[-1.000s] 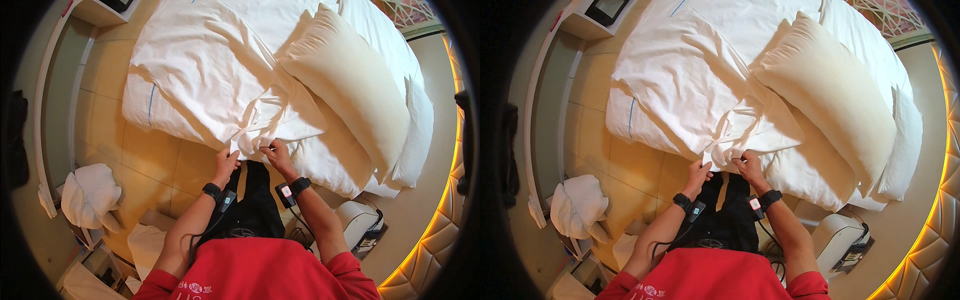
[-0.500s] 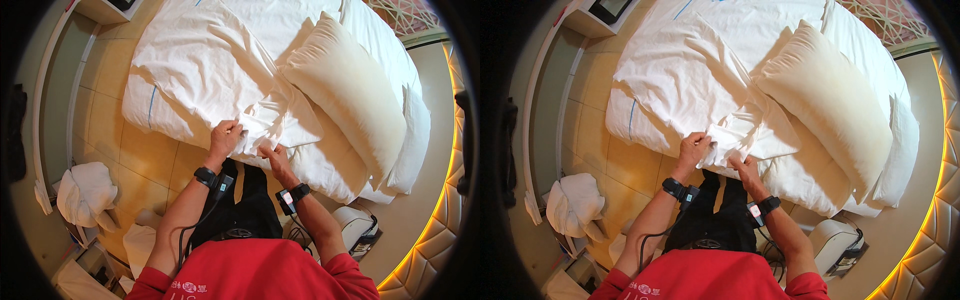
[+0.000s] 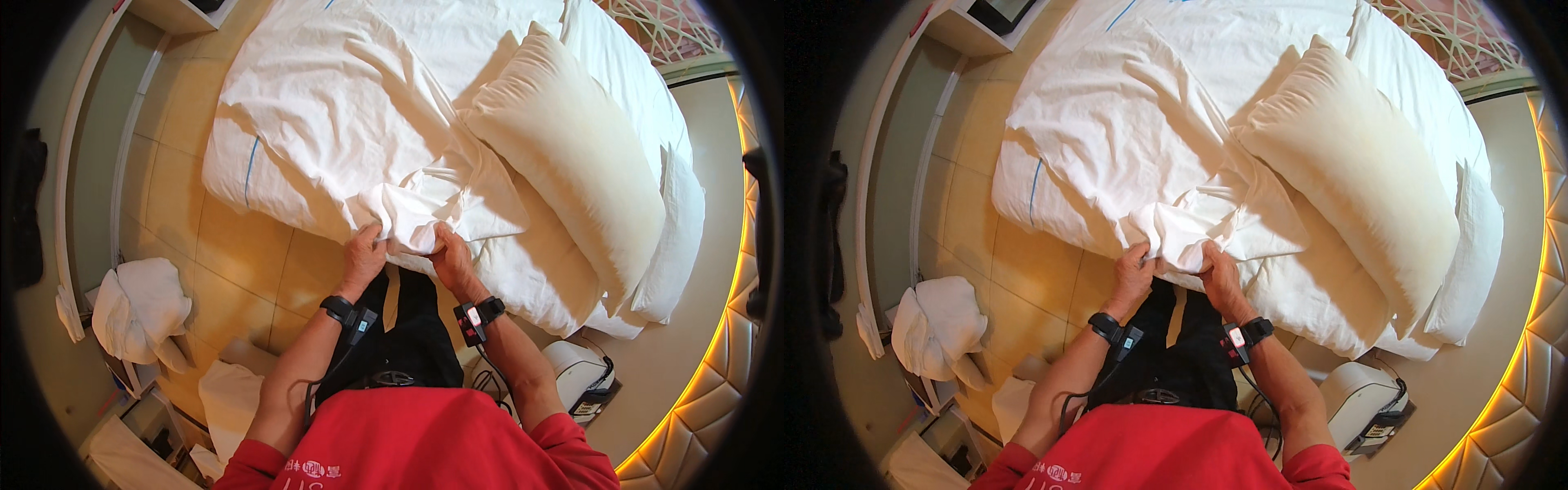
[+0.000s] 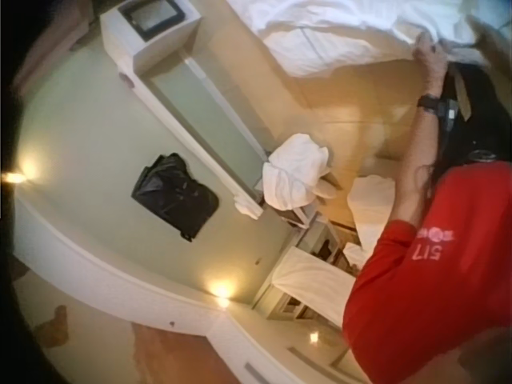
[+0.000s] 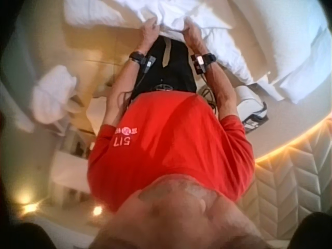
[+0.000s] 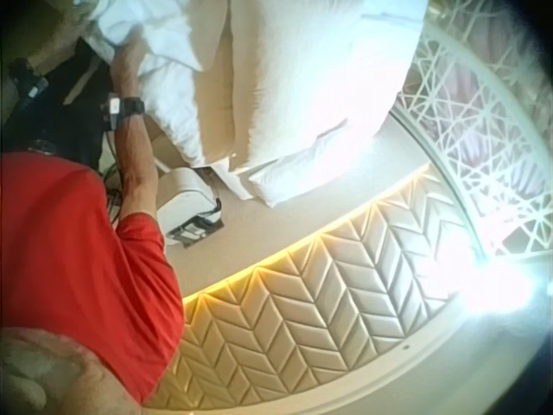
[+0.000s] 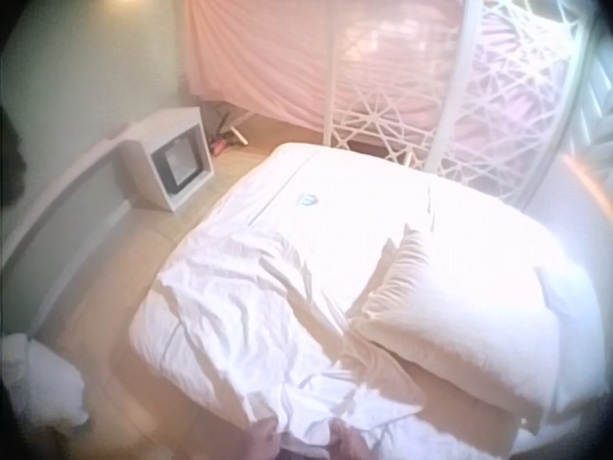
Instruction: The person inserts a pillow into a white pillowcase on a bed, aligning corners and smoothing the fabric. The pillow is fully encased and placed on the bed by the end of the clip.
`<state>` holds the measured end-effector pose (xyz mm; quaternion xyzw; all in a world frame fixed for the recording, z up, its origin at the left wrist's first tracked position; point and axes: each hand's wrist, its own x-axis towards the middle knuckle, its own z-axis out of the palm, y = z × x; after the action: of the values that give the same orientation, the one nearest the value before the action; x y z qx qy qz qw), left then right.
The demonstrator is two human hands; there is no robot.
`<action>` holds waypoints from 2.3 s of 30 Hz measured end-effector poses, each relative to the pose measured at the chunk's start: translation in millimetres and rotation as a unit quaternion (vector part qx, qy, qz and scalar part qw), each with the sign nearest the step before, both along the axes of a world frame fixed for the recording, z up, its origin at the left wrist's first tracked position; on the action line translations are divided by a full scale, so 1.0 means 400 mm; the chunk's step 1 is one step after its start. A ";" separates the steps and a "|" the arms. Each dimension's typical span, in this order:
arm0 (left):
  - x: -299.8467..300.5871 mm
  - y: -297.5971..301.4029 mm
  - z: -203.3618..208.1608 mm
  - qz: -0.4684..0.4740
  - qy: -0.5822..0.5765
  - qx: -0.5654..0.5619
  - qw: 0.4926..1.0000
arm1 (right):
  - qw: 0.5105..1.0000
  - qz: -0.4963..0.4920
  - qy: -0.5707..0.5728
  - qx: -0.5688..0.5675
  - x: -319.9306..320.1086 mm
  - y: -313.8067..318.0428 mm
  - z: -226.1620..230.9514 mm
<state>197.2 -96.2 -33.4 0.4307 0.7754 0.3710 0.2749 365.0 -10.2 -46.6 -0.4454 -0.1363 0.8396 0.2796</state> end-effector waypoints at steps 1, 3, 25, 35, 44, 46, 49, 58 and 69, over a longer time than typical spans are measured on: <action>-0.012 0.011 -0.001 0.014 -0.025 0.012 1.000 | 0.997 0.049 -0.031 0.046 0.009 0.007 0.003; -0.040 0.030 0.009 0.021 -0.047 0.023 0.998 | 0.983 0.127 -0.076 0.110 0.026 0.012 0.012; 0.050 0.018 0.074 -0.122 0.211 0.007 0.970 | 0.986 0.017 0.120 -0.117 0.021 -0.017 0.035; 0.005 0.041 0.025 -0.040 0.057 -0.039 0.997 | 0.995 0.097 0.026 0.023 0.016 -0.012 0.078; -0.062 0.078 0.055 0.054 -0.334 -0.102 0.936 | 0.911 0.153 -0.227 0.307 -0.065 -0.044 0.000; -0.062 0.080 0.076 0.050 -0.342 -0.107 0.932 | 0.916 0.104 -0.224 0.315 -0.082 -0.047 -0.012; -0.058 0.091 0.101 0.030 -0.327 -0.095 0.940 | 0.876 0.156 -0.275 0.364 -0.096 -0.021 -0.032; -0.090 0.082 0.100 -0.179 0.070 -0.133 0.972 | 0.829 0.196 -0.328 0.407 0.040 0.078 -0.046; 0.025 0.163 0.096 -0.182 0.249 -0.058 0.949 | 0.898 0.259 -0.218 0.281 0.037 0.144 0.002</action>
<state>207.3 -31.1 5.1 0.6265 0.7479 0.1499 0.1604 379.6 47.5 -45.9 -0.4692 -0.5344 0.6910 0.1294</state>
